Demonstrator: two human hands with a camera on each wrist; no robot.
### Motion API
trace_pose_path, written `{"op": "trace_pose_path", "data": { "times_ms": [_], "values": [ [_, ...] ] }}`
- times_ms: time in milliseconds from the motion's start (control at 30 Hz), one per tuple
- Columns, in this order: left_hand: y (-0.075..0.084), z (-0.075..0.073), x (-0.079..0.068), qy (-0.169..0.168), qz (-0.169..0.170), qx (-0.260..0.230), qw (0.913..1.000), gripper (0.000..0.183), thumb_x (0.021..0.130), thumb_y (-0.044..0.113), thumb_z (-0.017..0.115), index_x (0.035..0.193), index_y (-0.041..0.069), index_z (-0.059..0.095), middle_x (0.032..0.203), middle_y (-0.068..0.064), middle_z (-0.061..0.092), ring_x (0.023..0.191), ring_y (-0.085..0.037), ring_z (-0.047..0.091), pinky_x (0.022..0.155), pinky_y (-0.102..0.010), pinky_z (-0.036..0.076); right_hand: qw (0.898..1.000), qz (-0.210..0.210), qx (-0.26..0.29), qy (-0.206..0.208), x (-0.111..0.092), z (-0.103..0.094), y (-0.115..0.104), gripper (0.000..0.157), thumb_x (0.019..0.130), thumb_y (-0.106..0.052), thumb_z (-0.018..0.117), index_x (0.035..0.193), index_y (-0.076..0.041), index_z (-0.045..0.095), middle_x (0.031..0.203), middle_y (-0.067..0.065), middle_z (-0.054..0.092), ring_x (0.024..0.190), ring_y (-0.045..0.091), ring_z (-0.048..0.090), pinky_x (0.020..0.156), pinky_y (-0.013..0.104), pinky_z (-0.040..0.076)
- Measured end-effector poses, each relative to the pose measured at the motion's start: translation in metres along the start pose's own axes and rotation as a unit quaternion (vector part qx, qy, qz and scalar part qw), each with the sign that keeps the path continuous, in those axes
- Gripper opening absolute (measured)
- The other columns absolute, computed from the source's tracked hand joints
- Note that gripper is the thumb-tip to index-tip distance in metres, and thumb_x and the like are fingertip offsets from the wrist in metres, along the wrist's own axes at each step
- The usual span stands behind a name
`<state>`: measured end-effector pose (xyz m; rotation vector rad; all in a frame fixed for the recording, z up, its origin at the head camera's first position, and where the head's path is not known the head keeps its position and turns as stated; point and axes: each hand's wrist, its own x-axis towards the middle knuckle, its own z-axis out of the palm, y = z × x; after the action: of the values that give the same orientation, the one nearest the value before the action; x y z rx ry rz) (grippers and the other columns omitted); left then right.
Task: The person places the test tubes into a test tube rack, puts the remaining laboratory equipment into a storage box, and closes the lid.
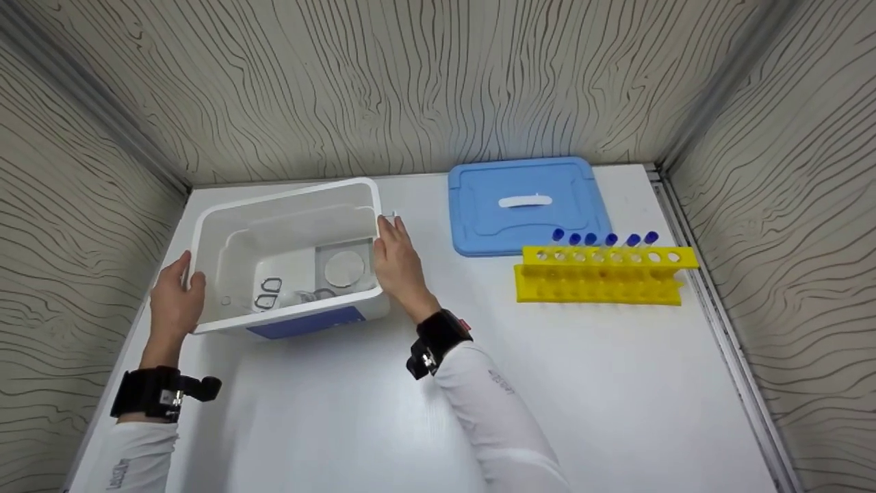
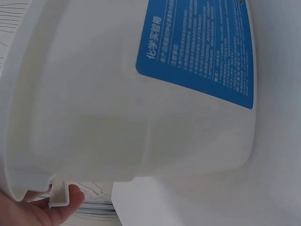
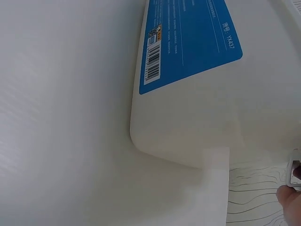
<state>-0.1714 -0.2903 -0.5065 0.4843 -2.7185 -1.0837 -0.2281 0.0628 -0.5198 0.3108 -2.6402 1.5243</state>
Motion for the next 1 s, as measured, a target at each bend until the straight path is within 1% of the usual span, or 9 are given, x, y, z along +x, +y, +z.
{"op": "trace_pose_path", "data": {
  "times_ms": [167,300,433,533,667,733,800,900,1000],
  "values": [
    [-0.011,-0.010,0.003,0.014,-0.013,-0.001,0.9998,0.053,0.103,0.016,0.042,0.154,0.003,0.033,0.154,-0.029,0.036,0.142,-0.048,0.038,0.117,-0.060,0.034,1.000,-0.003,0.004,-0.030,0.011,0.013,-0.007,0.048,0.105,-0.016,0.040,0.150,0.002,0.038,0.157,0.021,0.037,0.152,0.038,0.024,0.125,0.051,0.023],
    [-0.017,-0.015,0.005,0.031,-0.022,-0.011,0.9992,0.052,0.103,0.016,0.041,0.153,0.004,0.035,0.155,-0.028,0.037,0.142,-0.047,0.038,0.118,-0.059,0.033,0.998,-0.009,-0.013,-0.060,0.021,0.018,-0.014,0.050,0.105,-0.016,0.038,0.151,0.001,0.036,0.158,0.020,0.036,0.153,0.038,0.023,0.125,0.051,0.023],
    [-0.020,-0.017,0.006,0.036,-0.021,-0.011,0.9991,0.052,0.102,0.017,0.041,0.153,0.003,0.036,0.155,-0.028,0.037,0.142,-0.047,0.038,0.118,-0.059,0.033,0.997,-0.003,-0.015,-0.081,0.028,0.016,-0.016,0.050,0.105,-0.019,0.040,0.153,-0.002,0.035,0.159,0.019,0.033,0.153,0.035,0.022,0.126,0.050,0.022],
    [-0.021,-0.018,0.006,0.039,-0.025,-0.008,0.9989,0.052,0.102,0.016,0.041,0.153,0.003,0.036,0.154,-0.028,0.037,0.141,-0.047,0.039,0.117,-0.059,0.034,0.995,0.008,0.018,-0.094,0.029,0.009,-0.010,0.051,0.105,-0.023,0.042,0.153,-0.006,0.035,0.161,0.016,0.032,0.154,0.032,0.022,0.127,0.046,0.019],
    [-0.022,-0.019,0.006,0.040,-0.024,-0.005,0.9989,0.052,0.103,0.016,0.041,0.152,0.003,0.036,0.154,-0.029,0.037,0.141,-0.048,0.040,0.116,-0.060,0.036,0.997,0.026,0.031,-0.072,0.029,-0.012,0.018,0.050,0.105,-0.025,0.044,0.152,-0.007,0.039,0.160,0.016,0.035,0.153,0.031,0.026,0.128,0.043,0.019],
    [-0.022,-0.019,0.007,0.038,-0.021,-0.005,0.9990,0.052,0.103,0.016,0.041,0.153,0.003,0.035,0.154,-0.029,0.037,0.141,-0.048,0.040,0.116,-0.059,0.036,0.998,0.041,0.007,-0.049,0.029,-0.027,0.038,0.050,0.105,-0.023,0.043,0.151,-0.006,0.039,0.159,0.018,0.035,0.152,0.033,0.027,0.128,0.044,0.020],
    [-0.022,-0.019,0.007,0.038,-0.020,-0.003,0.9991,0.052,0.102,0.016,0.041,0.152,0.003,0.035,0.154,-0.029,0.038,0.140,-0.047,0.040,0.116,-0.059,0.036,0.997,0.061,-0.034,-0.035,0.029,-0.042,0.061,0.050,0.105,-0.021,0.043,0.151,-0.002,0.038,0.160,0.021,0.033,0.152,0.037,0.026,0.127,0.048,0.020],
    [-0.021,-0.018,0.007,0.039,-0.020,0.000,0.9990,0.052,0.102,0.016,0.041,0.152,0.003,0.035,0.153,-0.029,0.038,0.140,-0.048,0.041,0.116,-0.059,0.036,0.988,0.095,-0.115,-0.040,0.026,-0.062,0.092,0.053,0.104,-0.020,0.042,0.152,0.002,0.034,0.161,0.027,0.025,0.152,0.044,0.019,0.126,0.056,0.017],
    [-0.020,-0.016,0.006,0.035,-0.022,0.002,0.9991,0.053,0.102,0.015,0.041,0.153,0.002,0.035,0.153,-0.030,0.038,0.139,-0.049,0.041,0.115,-0.060,0.037,0.973,0.131,-0.183,-0.058,0.022,-0.074,0.116,0.057,0.103,-0.021,0.043,0.153,0.003,0.030,0.162,0.031,0.016,0.152,0.050,0.011,0.124,0.063,0.012]
  ]
}}
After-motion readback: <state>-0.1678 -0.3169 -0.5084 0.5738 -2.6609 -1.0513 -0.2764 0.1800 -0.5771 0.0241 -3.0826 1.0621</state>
